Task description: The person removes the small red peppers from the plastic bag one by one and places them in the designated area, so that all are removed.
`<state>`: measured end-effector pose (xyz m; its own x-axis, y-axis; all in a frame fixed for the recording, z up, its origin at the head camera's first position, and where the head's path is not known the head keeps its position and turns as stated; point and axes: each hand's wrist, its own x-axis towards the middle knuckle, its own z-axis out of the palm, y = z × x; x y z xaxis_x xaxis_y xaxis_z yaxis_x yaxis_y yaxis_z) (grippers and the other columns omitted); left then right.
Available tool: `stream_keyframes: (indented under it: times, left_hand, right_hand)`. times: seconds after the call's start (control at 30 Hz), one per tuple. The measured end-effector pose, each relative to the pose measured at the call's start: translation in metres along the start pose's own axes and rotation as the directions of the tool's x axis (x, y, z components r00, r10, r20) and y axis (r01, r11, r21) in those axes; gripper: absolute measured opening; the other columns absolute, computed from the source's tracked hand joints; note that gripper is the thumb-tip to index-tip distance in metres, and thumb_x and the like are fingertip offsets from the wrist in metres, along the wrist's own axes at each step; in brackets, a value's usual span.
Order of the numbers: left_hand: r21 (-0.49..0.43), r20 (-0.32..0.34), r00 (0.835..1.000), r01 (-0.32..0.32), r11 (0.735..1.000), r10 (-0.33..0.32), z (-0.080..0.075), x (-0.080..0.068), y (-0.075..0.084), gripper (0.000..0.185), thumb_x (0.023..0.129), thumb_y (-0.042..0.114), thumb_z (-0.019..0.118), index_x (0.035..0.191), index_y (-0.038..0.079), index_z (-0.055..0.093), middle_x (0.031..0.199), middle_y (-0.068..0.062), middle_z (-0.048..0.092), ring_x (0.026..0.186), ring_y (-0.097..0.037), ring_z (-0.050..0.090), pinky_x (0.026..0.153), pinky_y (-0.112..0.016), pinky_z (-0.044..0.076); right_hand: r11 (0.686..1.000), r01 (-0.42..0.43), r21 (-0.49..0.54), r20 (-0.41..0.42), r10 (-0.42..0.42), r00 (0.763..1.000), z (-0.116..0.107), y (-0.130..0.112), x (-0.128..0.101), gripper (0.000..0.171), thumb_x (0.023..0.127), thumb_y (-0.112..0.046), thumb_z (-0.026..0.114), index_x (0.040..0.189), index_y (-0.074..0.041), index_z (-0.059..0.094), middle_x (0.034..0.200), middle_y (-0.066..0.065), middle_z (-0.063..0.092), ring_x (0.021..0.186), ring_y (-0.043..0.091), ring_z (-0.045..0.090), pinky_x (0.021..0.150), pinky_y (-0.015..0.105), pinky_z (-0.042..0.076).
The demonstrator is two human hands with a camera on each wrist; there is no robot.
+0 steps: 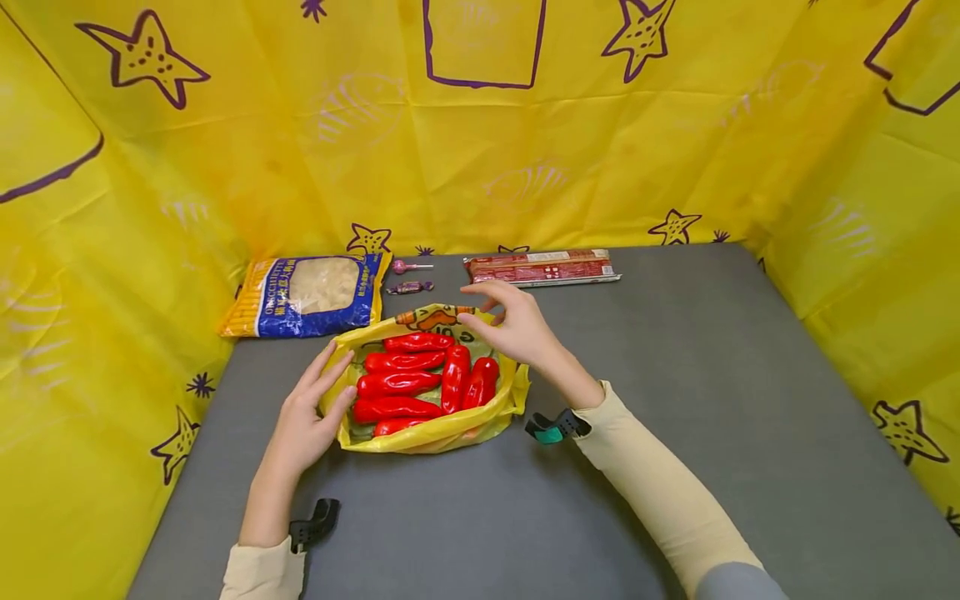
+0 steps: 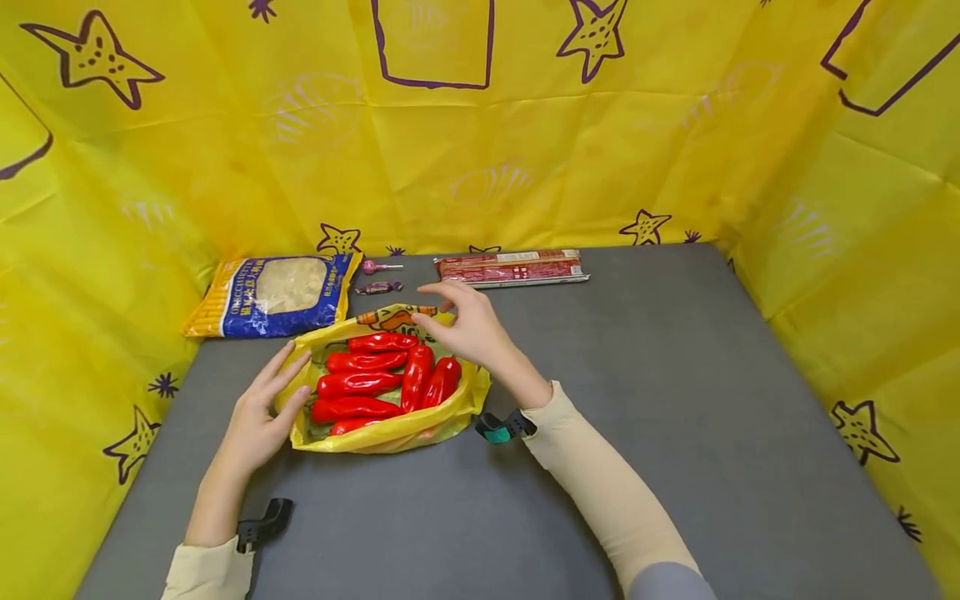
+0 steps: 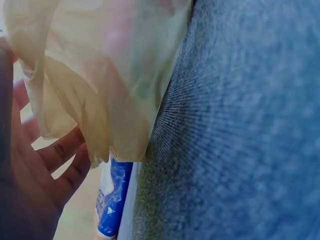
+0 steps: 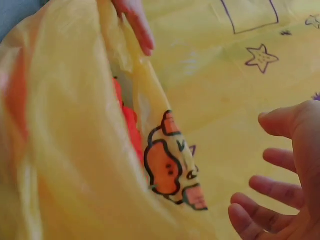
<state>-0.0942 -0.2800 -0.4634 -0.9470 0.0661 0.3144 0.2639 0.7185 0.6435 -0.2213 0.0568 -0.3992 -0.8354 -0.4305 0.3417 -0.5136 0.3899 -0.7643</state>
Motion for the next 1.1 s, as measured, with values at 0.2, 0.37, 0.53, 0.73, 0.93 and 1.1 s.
stream_keyframes:
  times: [0.2, 0.37, 0.53, 0.73, 0.93, 1.1]
  left_hand:
    - [-0.074, 0.018, 0.999, 0.04, 0.996, -0.039, 0.002, -0.005, -0.006, 0.059, 0.106, 0.021, 0.066, 0.161, 0.012, 0.047, 0.175, -0.013, 0.028, 0.156, -0.048, 0.03, 0.115, -0.079, 0.028]
    - [-0.079, 0.04, 0.999, 0.012, 0.997, -0.008, 0.002, -0.009, -0.011, 0.058, 0.108, 0.017, 0.061, 0.163, 0.018, 0.045, 0.176, -0.006, 0.028, 0.16, -0.02, 0.029, 0.129, -0.048, 0.028]
    - [-0.069, 0.111, 0.994, 0.015, 0.997, -0.008, 0.001, -0.007, -0.014, 0.064, 0.109, 0.021, 0.058, 0.168, 0.017, 0.034, 0.177, -0.005, 0.023, 0.161, -0.02, 0.024, 0.13, -0.038, 0.023]
    - [-0.041, 0.197, 0.98, 0.037, 0.998, -0.028, 0.002, -0.003, -0.013, 0.086, 0.1, 0.033, 0.071, 0.171, 0.016, 0.024, 0.179, -0.005, 0.015, 0.158, -0.049, 0.024, 0.117, -0.078, 0.025]
    - [-0.001, 0.242, 0.968, 0.07, 0.998, -0.068, 0.0, -0.006, -0.012, 0.104, 0.093, 0.037, 0.079, 0.172, 0.013, 0.015, 0.18, -0.008, 0.01, 0.156, -0.052, 0.024, 0.117, -0.078, 0.026]
    - [0.013, 0.303, 0.944, 0.132, 0.991, -0.129, 0.0, -0.004, -0.01, 0.116, 0.089, 0.045, 0.082, 0.172, 0.016, 0.006, 0.18, -0.006, 0.002, 0.156, -0.053, 0.021, 0.117, -0.078, 0.024]
  right_hand:
    - [0.999, 0.047, -0.025, 0.07, -0.045, 0.997, 0.01, -0.009, 0.014, 0.036, 0.097, -0.023, 0.079, 0.13, -0.009, 0.074, 0.125, 0.008, 0.073, 0.09, 0.022, 0.071, 0.069, 0.03, 0.059]
    - [0.997, 0.077, -0.011, 0.153, -0.074, 0.985, 0.022, -0.013, 0.024, 0.034, 0.098, -0.024, 0.078, 0.129, -0.009, 0.074, 0.123, 0.012, 0.074, 0.084, 0.018, 0.069, 0.069, 0.029, 0.055]
    - [0.997, 0.083, 0.009, 0.222, -0.083, 0.972, 0.03, -0.018, 0.034, 0.031, 0.1, -0.024, 0.076, 0.127, -0.011, 0.075, 0.122, 0.012, 0.076, 0.076, 0.018, 0.068, 0.067, 0.028, 0.053]
    - [0.997, 0.075, -0.014, 0.283, -0.068, 0.957, 0.034, -0.017, 0.042, 0.028, 0.1, -0.022, 0.075, 0.125, -0.008, 0.076, 0.117, 0.008, 0.077, 0.072, 0.021, 0.071, 0.068, 0.028, 0.053]
    - [0.992, 0.103, -0.076, 0.358, -0.069, 0.931, 0.046, -0.009, 0.048, 0.029, 0.1, -0.02, 0.075, 0.125, -0.006, 0.076, 0.117, 0.009, 0.077, 0.084, 0.022, 0.071, 0.078, 0.028, 0.056]
    - [0.992, 0.108, -0.068, 0.39, -0.073, 0.918, 0.052, -0.005, 0.049, 0.029, 0.099, -0.019, 0.076, 0.125, -0.005, 0.076, 0.117, 0.011, 0.078, 0.094, 0.022, 0.074, 0.088, 0.033, 0.061]
